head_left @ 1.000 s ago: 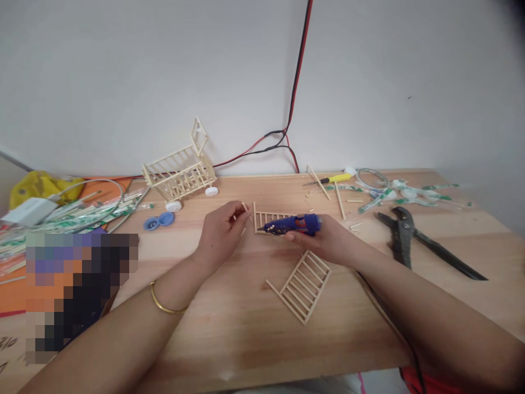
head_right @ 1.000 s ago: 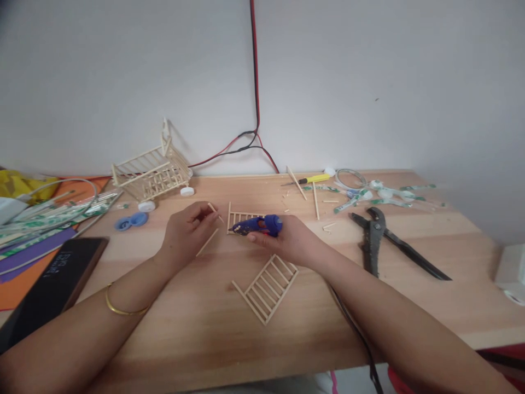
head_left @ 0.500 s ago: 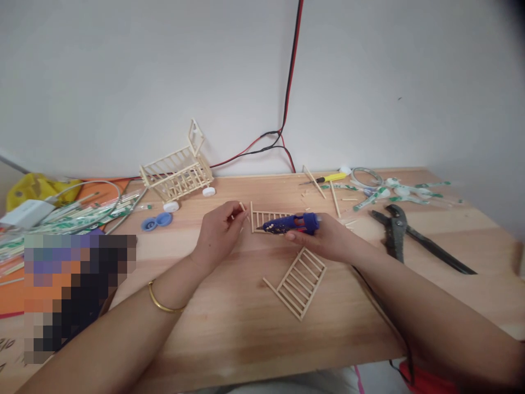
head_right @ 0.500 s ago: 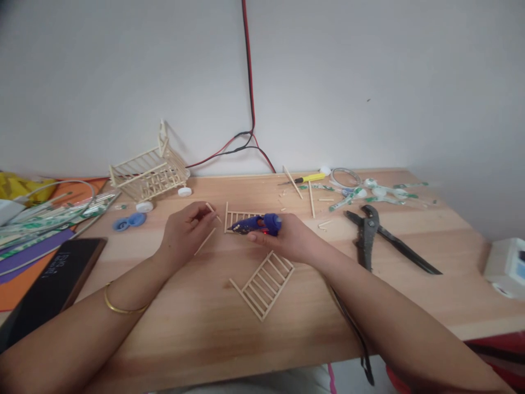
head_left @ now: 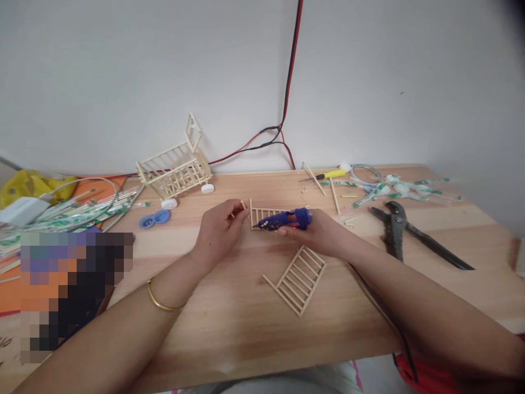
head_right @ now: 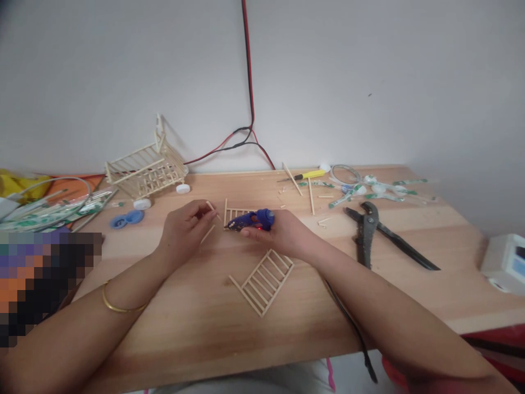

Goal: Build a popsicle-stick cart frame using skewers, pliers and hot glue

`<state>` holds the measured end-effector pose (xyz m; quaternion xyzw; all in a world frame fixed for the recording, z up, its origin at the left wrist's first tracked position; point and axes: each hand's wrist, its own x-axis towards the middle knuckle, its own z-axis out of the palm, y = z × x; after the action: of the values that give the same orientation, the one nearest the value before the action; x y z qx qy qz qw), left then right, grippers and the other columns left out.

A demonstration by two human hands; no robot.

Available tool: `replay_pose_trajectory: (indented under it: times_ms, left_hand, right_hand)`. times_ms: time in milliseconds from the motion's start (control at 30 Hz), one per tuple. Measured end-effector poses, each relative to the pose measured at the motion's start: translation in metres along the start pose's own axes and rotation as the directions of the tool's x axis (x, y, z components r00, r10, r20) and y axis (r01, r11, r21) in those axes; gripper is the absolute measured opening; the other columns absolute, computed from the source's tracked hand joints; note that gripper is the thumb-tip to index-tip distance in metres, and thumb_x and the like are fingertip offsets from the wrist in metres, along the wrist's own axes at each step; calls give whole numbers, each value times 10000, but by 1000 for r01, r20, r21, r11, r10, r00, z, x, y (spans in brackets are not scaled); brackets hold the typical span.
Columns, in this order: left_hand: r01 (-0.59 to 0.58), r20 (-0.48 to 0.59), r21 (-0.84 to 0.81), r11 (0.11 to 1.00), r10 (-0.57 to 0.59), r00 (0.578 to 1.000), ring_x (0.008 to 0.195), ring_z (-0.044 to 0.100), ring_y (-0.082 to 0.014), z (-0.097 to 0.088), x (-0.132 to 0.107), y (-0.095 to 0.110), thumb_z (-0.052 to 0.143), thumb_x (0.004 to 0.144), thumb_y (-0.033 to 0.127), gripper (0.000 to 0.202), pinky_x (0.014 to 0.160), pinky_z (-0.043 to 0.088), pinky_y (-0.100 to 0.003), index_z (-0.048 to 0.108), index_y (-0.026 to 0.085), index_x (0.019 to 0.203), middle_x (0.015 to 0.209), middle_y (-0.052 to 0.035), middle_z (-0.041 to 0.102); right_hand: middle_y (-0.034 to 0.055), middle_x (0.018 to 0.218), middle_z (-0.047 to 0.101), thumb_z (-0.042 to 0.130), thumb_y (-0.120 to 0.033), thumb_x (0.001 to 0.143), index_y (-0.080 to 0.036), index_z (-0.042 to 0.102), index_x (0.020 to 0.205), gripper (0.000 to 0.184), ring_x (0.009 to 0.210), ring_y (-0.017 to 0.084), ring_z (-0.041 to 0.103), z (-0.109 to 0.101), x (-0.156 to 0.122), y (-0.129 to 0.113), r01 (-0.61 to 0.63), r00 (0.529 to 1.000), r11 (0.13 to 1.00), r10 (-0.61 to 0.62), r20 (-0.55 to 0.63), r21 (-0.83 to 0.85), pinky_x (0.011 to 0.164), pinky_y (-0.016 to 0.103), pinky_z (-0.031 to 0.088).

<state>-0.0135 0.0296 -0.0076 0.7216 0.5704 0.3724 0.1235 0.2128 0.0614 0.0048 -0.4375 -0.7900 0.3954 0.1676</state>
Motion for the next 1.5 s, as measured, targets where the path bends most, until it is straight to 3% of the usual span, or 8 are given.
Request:
replay_pose_trajectory:
  times_ms: [267, 533, 1500]
  left_hand:
    - [2, 4, -14, 1000, -2, 1000, 644, 558, -110, 1, 0, -3, 498, 858, 267, 154, 631, 410, -220, 615, 170, 828, 724, 3, 644]
    - [-1, 5, -23, 1000, 1, 1000, 650, 563, -117, 1, -1, -2, 499, 853, 264, 146, 634, 419, -229, 609, 171, 829, 739, -8, 657]
    - [1, 20, -11, 1000, -1, 1000, 663, 569, -123, -1, -1, 2, 490, 859, 275, 147, 640, 419, -231, 601, 182, 832, 737, -3, 654]
  right_hand:
    - [-1, 882, 733, 584, -505, 794, -241, 712, 1038, 382, 818, 193, 666, 1, 1, 0, -8, 1000, 1000, 8, -8, -29, 701, 260, 497]
    - [1, 946, 731, 584, -495, 798, -248, 705, 1049, 373, 874, 208, 664, 0, 0, -3, -3, 1000, 1000, 3, -10, -14, 750, 284, 496]
    - [5, 908, 741, 592, -507, 784, -244, 722, 993, 360, 837, 226, 672, -1, 0, 0, -58, 998, 996, 55, -40, -72, 691, 278, 496]
